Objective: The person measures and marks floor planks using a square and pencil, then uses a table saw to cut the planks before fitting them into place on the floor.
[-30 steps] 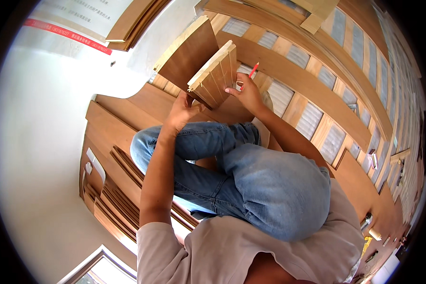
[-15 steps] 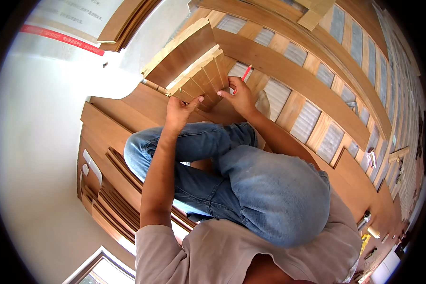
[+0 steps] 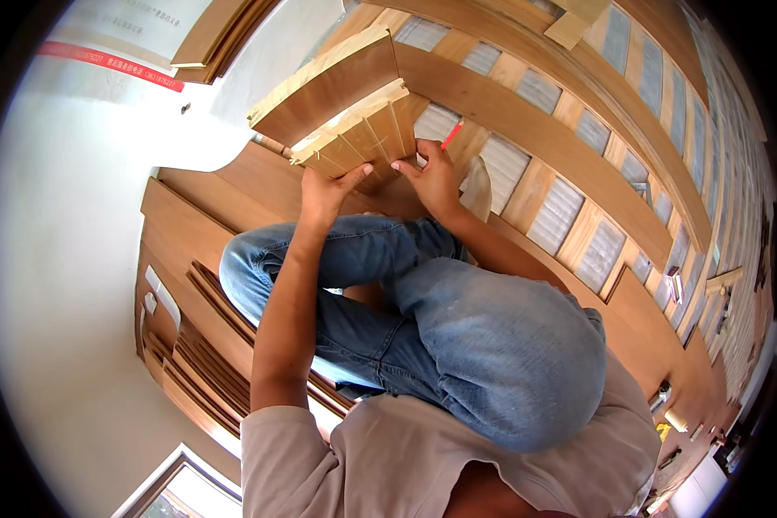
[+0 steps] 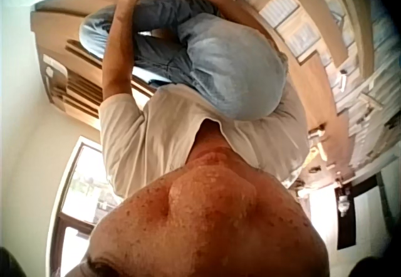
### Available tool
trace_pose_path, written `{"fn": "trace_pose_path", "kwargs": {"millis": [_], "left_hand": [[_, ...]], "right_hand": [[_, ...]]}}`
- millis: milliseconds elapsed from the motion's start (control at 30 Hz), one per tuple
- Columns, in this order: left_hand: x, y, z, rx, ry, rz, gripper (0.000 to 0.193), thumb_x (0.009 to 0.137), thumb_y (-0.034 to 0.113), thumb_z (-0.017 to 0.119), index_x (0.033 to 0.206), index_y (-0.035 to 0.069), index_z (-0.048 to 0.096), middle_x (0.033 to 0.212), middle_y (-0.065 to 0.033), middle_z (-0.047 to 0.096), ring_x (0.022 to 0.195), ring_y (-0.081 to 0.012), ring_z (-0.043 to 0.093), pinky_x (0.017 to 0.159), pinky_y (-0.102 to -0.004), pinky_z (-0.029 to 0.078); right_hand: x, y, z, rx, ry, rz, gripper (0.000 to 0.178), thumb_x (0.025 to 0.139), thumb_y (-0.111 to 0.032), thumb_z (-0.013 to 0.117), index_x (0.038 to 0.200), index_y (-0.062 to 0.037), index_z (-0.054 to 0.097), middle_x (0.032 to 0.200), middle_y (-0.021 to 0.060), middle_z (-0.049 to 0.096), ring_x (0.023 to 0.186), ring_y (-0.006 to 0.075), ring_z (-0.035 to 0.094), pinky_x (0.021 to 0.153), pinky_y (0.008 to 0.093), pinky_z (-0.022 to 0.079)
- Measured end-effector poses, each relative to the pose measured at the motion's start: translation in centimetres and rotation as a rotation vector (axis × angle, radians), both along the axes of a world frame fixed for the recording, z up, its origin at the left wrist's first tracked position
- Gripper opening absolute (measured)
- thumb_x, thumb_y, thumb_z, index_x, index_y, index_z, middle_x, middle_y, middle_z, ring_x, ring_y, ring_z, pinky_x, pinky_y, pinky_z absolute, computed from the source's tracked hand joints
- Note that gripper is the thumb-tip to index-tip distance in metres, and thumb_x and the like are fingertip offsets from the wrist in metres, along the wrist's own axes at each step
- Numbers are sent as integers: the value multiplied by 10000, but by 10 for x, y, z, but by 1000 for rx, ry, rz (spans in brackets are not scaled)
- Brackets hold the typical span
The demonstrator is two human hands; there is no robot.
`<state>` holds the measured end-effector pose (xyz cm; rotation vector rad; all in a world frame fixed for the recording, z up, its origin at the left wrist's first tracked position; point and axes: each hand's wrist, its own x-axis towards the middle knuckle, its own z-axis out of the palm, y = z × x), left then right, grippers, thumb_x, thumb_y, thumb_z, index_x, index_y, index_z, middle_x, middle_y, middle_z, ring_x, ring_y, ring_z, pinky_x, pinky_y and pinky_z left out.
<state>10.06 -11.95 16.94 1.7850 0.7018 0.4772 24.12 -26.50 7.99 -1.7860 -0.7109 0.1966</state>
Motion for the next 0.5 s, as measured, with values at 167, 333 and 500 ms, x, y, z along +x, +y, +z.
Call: {"fn": "trace_pose_path", "kwargs": {"millis": [167, 333, 500], "left_hand": [[7, -7, 4, 25, -64, 20, 364, 805, 112, 860, 1100, -40, 709, 1016, -87, 753, 921, -146, 664, 821, -287, 534], [6, -2, 5, 17, -111, -12, 347, 810, 110, 857, 1082, -44, 705, 1007, -84, 754, 899, -134, 654, 814, -284, 535], [8, 0, -1, 12, -119, -9, 349, 812, 102, 854, 1083, -53, 698, 1005, -84, 752, 896, -131, 652, 814, -282, 535]], "right_hand": [[-2, -1, -1, -17, -82, -51, 515, 768, -227, 868, 1180, -27, 632, 1070, 162, 671, 976, 345, 649, 837, 412, 530], [-5, 1, 0, -32, -13, -4, 538, 788, -213, 850, 1230, -26, 606, 1106, 167, 672, 1020, 334, 653, 879, 403, 526], [22, -12, 2, 101, 6, 95, 534, 869, -133, 767, 1313, -1, 501, 1244, 169, 677, 1113, 250, 665, 876, 346, 544]]}}
